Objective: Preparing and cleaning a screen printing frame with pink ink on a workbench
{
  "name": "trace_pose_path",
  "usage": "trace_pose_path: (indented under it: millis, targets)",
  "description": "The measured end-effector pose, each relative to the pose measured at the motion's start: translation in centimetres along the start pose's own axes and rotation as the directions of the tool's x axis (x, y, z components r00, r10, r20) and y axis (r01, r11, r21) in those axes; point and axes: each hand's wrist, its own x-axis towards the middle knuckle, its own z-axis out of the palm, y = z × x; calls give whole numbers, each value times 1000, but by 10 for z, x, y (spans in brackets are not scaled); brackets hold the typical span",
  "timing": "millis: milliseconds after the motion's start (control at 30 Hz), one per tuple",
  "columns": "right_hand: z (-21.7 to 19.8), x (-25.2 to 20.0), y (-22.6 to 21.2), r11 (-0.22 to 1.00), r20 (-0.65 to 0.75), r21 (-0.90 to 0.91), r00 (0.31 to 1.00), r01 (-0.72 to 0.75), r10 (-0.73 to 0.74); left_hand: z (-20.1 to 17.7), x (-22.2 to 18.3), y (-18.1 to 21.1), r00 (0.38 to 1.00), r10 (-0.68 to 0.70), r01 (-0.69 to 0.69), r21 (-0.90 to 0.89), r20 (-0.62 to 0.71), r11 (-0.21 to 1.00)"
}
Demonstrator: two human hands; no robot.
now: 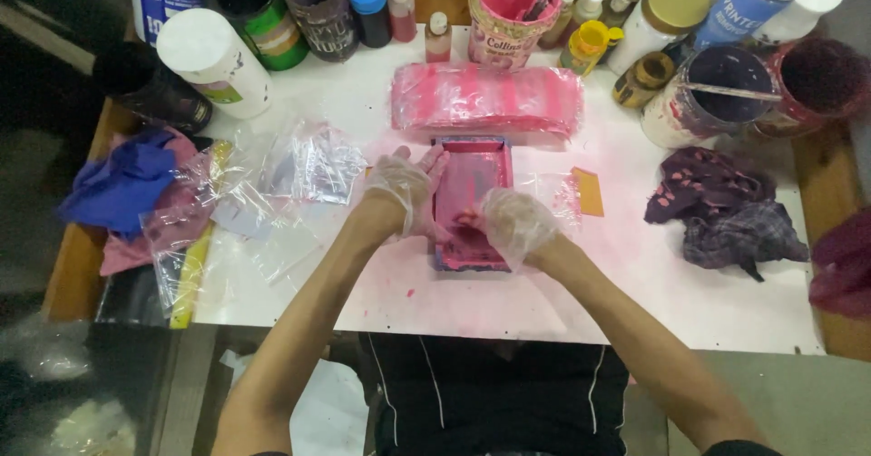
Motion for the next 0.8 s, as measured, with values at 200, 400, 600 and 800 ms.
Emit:
trace_pose_path:
  millis: [200,400,600,800]
  targets:
    - [-39,-7,-93,790,-37,181,799,-586,601,-18,-15,3,995,2,1,-29,95,1000]
    - [-41,-8,-66,887,-60,-71,889,-457,453,-24,-21,2,996,0,5,-56,86,998]
    - [-42,-12,-31,891,-3,-371,960,-262,281,-22,-22,3,998,14,-9,-73,60,997]
    - [-48,-7,-3,783,109,-622,988,-16,107,-7,-7,5,998,0,6,-89,67,996]
